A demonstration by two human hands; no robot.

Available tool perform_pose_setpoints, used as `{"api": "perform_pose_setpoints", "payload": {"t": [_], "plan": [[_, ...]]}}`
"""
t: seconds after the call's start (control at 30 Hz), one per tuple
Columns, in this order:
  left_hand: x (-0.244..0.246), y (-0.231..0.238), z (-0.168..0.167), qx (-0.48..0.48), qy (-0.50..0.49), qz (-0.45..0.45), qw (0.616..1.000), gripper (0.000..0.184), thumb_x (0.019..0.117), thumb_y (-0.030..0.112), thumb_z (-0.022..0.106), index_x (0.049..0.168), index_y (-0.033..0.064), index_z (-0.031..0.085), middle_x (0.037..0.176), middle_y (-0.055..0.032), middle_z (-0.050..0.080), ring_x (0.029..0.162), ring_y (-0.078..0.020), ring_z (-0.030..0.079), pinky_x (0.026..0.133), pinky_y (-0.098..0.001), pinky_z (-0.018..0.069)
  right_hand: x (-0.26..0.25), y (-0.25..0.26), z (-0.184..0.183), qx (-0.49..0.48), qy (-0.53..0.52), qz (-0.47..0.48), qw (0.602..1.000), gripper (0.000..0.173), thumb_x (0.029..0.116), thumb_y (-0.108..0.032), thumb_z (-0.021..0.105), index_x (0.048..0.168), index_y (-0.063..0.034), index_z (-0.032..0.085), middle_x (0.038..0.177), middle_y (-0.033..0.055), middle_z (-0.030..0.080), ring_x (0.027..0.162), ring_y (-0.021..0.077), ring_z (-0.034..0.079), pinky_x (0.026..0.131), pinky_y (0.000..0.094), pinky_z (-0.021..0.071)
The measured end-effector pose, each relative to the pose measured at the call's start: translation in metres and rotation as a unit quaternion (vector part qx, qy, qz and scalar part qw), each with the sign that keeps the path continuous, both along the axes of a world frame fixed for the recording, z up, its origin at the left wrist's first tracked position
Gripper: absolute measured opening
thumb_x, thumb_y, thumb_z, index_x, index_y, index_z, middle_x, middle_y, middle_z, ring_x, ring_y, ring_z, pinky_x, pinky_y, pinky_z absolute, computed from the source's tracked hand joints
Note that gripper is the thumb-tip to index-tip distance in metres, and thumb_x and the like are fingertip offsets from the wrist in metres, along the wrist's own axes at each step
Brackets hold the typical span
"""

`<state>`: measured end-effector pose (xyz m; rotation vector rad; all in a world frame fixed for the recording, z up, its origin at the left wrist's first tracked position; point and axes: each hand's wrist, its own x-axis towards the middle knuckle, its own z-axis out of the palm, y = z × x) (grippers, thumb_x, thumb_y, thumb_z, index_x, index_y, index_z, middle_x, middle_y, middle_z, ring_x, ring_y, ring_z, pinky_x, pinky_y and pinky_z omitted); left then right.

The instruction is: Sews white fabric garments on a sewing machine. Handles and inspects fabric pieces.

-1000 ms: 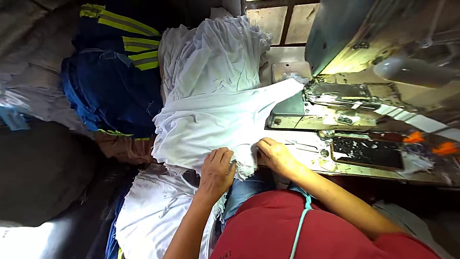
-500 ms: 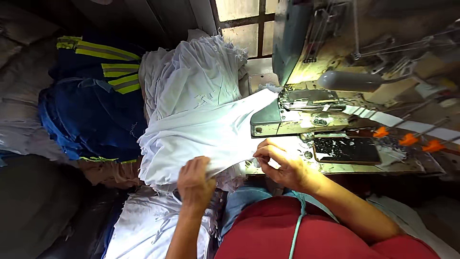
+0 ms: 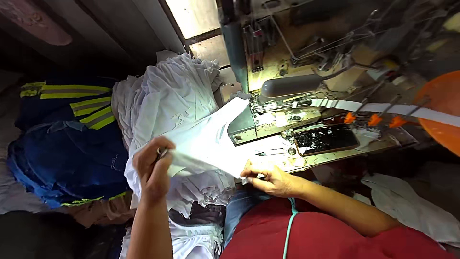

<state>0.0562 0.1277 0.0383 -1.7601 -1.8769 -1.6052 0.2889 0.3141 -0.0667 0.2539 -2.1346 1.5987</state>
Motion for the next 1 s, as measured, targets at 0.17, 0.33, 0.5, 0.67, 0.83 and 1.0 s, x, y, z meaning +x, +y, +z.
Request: {"api": "perform_pose_setpoints", "payload": {"t": [0.17,0.33,0.5,0.67,0.83,1.0], "plan": [[0.023,0.133,0.032,-0.158,0.177,-0.097,0.967,0.018,0.0854,0.015,0.061,0.087,-0.0020,0.068,0.081,-0.0106,0.068,0.077,-0.0146,0.064,0.070,-0.0347,0.0522,0.026,-0.002,-0.020,-0.334,-0.093,0.017,0.938,0.021,0.0974,-0.003,0.047,0.097,-0.0105,0.067,0.094,-0.0099,0.067,0.080,-0.0005,0.064,0.073,0.0220,0.0567],[0.024,0.176,-0.003,-0.306,0.189,-0.002,0.933,0.019,0.0980,0.015,0.061,0.088,-0.0005,0.066,0.081,-0.0189,0.066,0.082,-0.0378,0.066,0.071,-0.0594,0.0480,0.044,0.023,-0.017,-0.268,-0.141,-0.135,0.943,0.017,0.0948,-0.001,0.048,0.093,-0.0052,0.064,0.084,-0.0071,0.065,0.071,0.0003,0.063,0.069,0.0213,0.0562],[0.017,0.166,-0.007,-0.239,0.012,-0.130,0.962,0.011,0.0908,0.001,0.061,0.101,0.0022,0.066,0.080,-0.0001,0.066,0.074,-0.0041,0.062,0.072,-0.0247,0.0523,0.019,0.046,-0.017,0.007,-0.080,-0.273,0.959,0.026,0.0977,-0.019,0.061,0.111,0.0013,0.071,0.110,0.0134,0.068,0.096,0.0120,0.067,0.085,0.0246,0.0561],[0.026,0.155,0.013,-0.174,-0.162,-0.337,0.911,0.023,0.0813,-0.009,0.061,0.092,0.0115,0.063,0.088,0.0118,0.064,0.084,0.0041,0.061,0.078,-0.0139,0.0526,-0.018,0.035,-0.008,-0.033,-0.048,-0.223,0.973,0.042,0.0953,-0.027,0.069,0.120,0.0080,0.065,0.108,0.0155,0.071,0.101,0.0117,0.068,0.092,0.0269,0.0546],[0.020,0.166,0.005,-0.204,0.007,-0.149,0.968,0.009,0.0861,-0.001,0.063,0.089,0.0065,0.067,0.078,0.0058,0.065,0.071,0.0017,0.057,0.068,-0.0198,0.0479,-0.025,0.030,-0.010,-0.191,0.018,-0.208,0.959,0.005,0.0929,-0.004,0.064,0.095,0.0004,0.065,0.078,-0.0053,0.066,0.069,-0.0047,0.061,0.067,0.0142,0.0527],[0.020,0.166,-0.014,-0.182,0.064,-0.074,0.978,0.008,0.0884,0.004,0.063,0.091,0.0082,0.069,0.083,0.0002,0.068,0.075,-0.0039,0.063,0.071,-0.0235,0.0511,-0.019,0.045,-0.013,-0.227,-0.052,-0.231,0.945,0.003,0.0945,-0.002,0.062,0.096,-0.0027,0.065,0.076,-0.0052,0.066,0.066,-0.0031,0.060,0.064,0.0145,0.0513]]}}
